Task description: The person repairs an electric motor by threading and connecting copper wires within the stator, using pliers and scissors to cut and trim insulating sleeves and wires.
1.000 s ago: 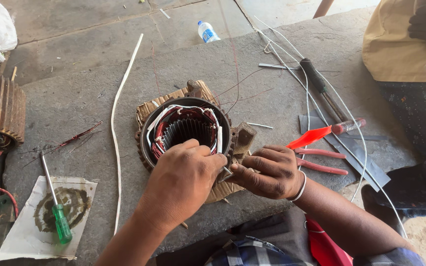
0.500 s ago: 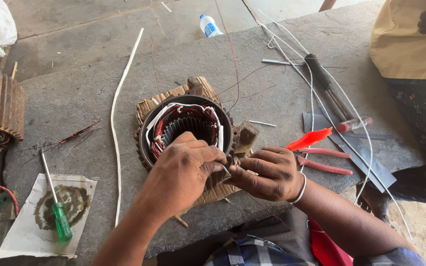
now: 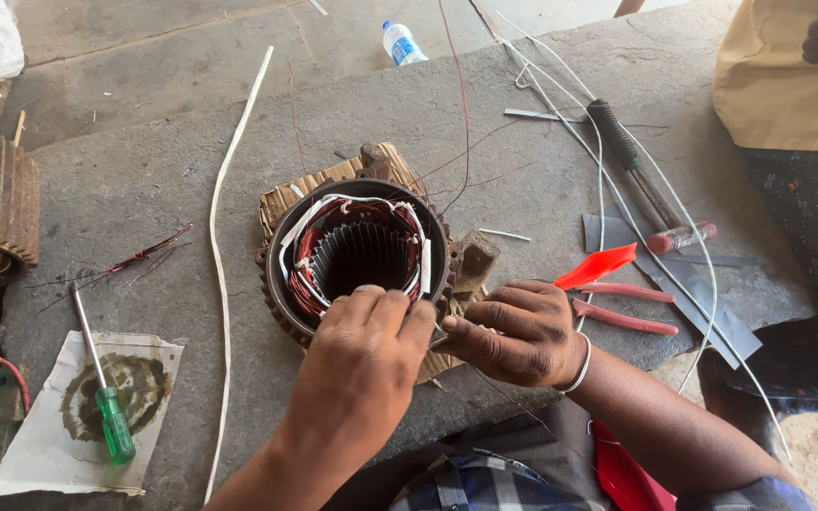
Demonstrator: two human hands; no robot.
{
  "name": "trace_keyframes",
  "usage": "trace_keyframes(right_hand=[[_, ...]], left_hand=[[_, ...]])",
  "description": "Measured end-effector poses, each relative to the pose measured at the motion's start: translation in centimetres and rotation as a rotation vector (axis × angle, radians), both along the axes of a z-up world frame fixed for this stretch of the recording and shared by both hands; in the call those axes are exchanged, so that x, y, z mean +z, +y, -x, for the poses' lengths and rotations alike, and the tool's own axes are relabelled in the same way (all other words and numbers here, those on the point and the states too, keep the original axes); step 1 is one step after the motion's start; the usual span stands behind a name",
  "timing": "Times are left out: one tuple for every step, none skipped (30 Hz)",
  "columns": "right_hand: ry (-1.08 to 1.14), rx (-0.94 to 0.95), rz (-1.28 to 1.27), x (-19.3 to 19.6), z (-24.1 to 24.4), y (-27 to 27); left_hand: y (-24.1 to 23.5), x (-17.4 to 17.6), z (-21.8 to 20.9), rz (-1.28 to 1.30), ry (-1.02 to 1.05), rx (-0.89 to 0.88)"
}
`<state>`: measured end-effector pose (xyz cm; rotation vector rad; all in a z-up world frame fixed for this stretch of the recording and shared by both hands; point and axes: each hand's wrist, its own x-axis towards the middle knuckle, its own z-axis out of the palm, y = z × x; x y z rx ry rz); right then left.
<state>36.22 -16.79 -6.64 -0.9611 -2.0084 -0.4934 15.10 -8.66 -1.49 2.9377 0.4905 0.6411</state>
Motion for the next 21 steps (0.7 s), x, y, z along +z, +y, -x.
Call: trace_keyframes(right_hand=[[0.0,-0.001,0.003,0.0,0.0,0.0],[0.002,-0.004,0.005,0.0,0.0,-0.1],[0.005,-0.006,0.007,-0.1,0.0,-0.1],[-0.005,-0.011,0.004,-0.1,-0.1,-0.1],[-0.014,-0.015,0.002,-0.2,-0.2,-0.1],[-0.024,-0.018,0.0,-0.3,-0.3,0.0],[-0.012,-0.011,0.008,-0.4,-0.3,0.0],[-0.001,-0.003,0.016,-0.4,-0.4,0.0],[0.011,0.004,0.024,-0.4,-0.5,0.1],[0.022,0.024,0.031,-0.5,-0.5,0.1],[0.032,0.044,0.039,-0.5,-0.6,0.1],[0.043,0.063,0.046,-0.5,-0.7,0.2],[0.098,0.088,0.08,-0.7,-0.7,0.2],[0.154,0.113,0.112,-0.9,-0.6,0.3],[0.209,0.138,0.144,-1.1,-0.5,0.4],[0.251,0.136,0.164,-1.2,-0.5,0.4],[0.293,0.134,0.185,-1.4,-0.4,0.3],[0.337,0.131,0.209,-1.5,-0.4,0.3],[0.298,0.124,0.19,-1.7,-0.5,0.5],[0.258,0.117,0.175,-1.7,-0.6,0.6],[0.217,0.11,0.16,-1.7,-0.7,0.7]], left_hand=[[-0.2,0.1,0.3,0.032,0.004,0.0],[-0.2,0.1,0.7,0.035,-0.008,-0.005],[-0.2,0.0,1.0,0.037,-0.02,-0.01],[-0.3,-0.3,1.3,0.042,-0.031,-0.015],[-0.4,-0.7,1.4,-0.016,-0.039,-0.019],[-0.5,-1.2,1.3,-0.072,-0.05,-0.021],[-0.5,-1.6,1.3,-0.129,-0.06,-0.023],[-0.5,-2.0,1.3,-0.126,-0.076,-0.032],[-0.3,-2.3,1.5,-0.122,-0.092,-0.041],[-0.3,-2.5,1.6,-0.117,-0.108,-0.051],[-0.2,-2.8,1.6,-0.141,-0.114,-0.06],[-0.1,-3.0,1.5,-0.166,-0.121,-0.07],[0.0,-3.1,1.5,-0.191,-0.128,-0.081],[0.0,-3.1,1.4,-0.154,-0.184,-0.087],[0.1,-3.1,1.3,-0.117,-0.241,-0.093],[0.1,-3.1,1.1,-0.081,-0.298,-0.099],[0.1,-3.1,0.9,-0.062,-0.323,-0.07],[0.0,-3.1,0.6,-0.04,-0.346,-0.043],[0.0,-3.1,0.4,-0.019,-0.369,-0.015],[0.0,-3.0,0.4,-0.024,-0.371,-0.01],[0.0,-3.0,0.4,-0.029,-0.372,-0.005]])
